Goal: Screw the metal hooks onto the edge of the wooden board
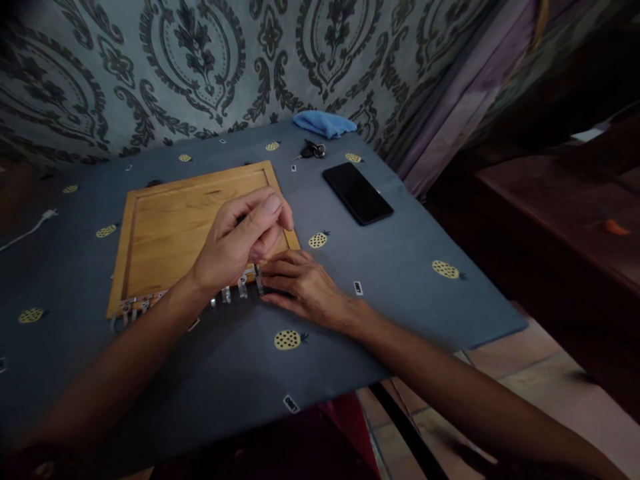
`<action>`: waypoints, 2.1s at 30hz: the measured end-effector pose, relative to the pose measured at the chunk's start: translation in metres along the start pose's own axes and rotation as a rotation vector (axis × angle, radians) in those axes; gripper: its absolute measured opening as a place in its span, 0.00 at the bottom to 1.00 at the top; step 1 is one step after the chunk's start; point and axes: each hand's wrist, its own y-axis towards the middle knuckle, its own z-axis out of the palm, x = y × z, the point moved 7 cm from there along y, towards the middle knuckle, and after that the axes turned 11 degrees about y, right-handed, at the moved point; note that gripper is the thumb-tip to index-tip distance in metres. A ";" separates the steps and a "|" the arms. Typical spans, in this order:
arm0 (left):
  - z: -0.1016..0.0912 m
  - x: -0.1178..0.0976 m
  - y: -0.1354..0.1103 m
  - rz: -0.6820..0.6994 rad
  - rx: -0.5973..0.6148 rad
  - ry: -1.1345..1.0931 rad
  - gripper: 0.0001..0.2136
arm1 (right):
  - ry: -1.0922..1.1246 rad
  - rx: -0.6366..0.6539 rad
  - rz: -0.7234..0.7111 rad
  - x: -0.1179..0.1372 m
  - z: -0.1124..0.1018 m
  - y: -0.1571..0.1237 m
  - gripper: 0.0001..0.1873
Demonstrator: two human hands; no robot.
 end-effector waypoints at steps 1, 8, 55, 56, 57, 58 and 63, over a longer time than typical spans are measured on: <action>0.001 0.000 0.001 -0.002 0.019 -0.009 0.19 | 0.003 0.006 0.008 0.000 0.000 0.000 0.14; 0.006 0.002 0.001 -0.007 0.170 -0.080 0.19 | -0.031 -0.007 -0.001 0.001 0.000 0.001 0.14; -0.011 -0.004 -0.009 0.072 -0.189 0.111 0.22 | -0.005 0.010 -0.006 0.000 0.000 0.000 0.15; -0.012 -0.006 -0.010 0.078 -0.252 0.143 0.22 | -0.002 0.017 -0.006 0.000 0.000 0.000 0.15; -0.012 -0.007 -0.012 0.079 -0.305 0.168 0.22 | 0.002 0.021 -0.009 0.001 0.000 0.000 0.14; -0.012 -0.007 -0.013 0.076 -0.345 0.186 0.22 | 0.004 0.024 -0.012 0.001 0.000 0.001 0.14; -0.014 -0.009 -0.015 0.051 -0.399 0.224 0.22 | 0.011 0.027 -0.019 0.001 -0.001 0.001 0.13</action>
